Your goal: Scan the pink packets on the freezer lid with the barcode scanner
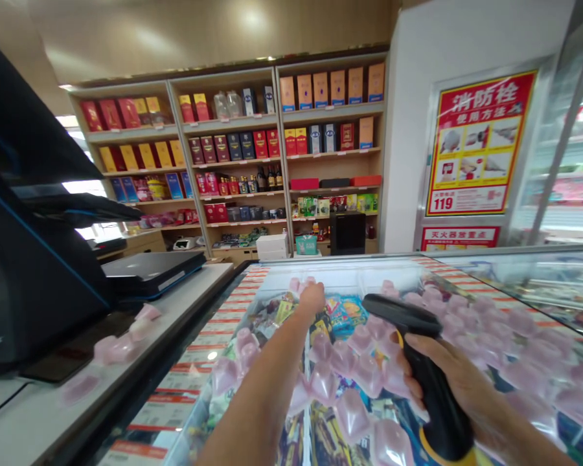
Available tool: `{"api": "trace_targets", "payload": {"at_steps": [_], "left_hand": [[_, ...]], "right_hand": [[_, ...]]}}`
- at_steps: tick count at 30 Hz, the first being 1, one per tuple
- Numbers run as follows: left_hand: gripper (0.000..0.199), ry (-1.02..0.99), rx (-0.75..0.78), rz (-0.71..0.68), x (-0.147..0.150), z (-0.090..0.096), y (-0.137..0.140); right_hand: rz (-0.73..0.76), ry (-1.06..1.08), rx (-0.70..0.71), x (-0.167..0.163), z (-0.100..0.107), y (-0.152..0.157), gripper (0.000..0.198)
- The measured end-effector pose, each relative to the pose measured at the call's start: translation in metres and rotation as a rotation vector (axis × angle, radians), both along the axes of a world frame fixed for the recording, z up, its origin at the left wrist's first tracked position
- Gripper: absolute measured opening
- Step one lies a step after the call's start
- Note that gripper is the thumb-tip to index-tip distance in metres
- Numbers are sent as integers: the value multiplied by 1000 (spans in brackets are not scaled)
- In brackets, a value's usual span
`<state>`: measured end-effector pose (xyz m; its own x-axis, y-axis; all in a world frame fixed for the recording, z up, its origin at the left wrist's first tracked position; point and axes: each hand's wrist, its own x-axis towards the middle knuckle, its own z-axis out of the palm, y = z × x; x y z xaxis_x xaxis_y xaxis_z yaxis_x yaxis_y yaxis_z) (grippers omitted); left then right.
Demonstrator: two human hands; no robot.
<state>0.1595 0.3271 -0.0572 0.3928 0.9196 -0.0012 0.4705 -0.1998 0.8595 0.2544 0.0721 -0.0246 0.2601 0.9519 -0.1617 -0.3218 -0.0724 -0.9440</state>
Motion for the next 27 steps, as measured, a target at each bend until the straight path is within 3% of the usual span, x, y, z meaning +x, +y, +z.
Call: {"api": "trace_targets", "payload": {"at_steps": [4, 8, 11, 15, 19, 27], "left_hand": [[29, -125, -133, 11, -19, 19, -8], [29, -311, -236, -29, -69, 52, -24], [27, -442, -275, -88, -112, 66, -44], [25, -526, -296, -136, -157, 62, -71], [24, -504, -260, -110, -182, 52, -86], [29, -207, 28, 211, -199, 37, -74]], "right_hand": [[0, 13, -31, -8, 1, 1, 23], [67, 59, -27, -30, 9, 4, 20], [149, 62, -22, -54, 19, 3, 18], [222, 49, 10, -87, 29, -6, 20], [233, 45, 26, -109, 32, -11, 18], [199, -21, 71, -106, 33, -10, 18]]}}
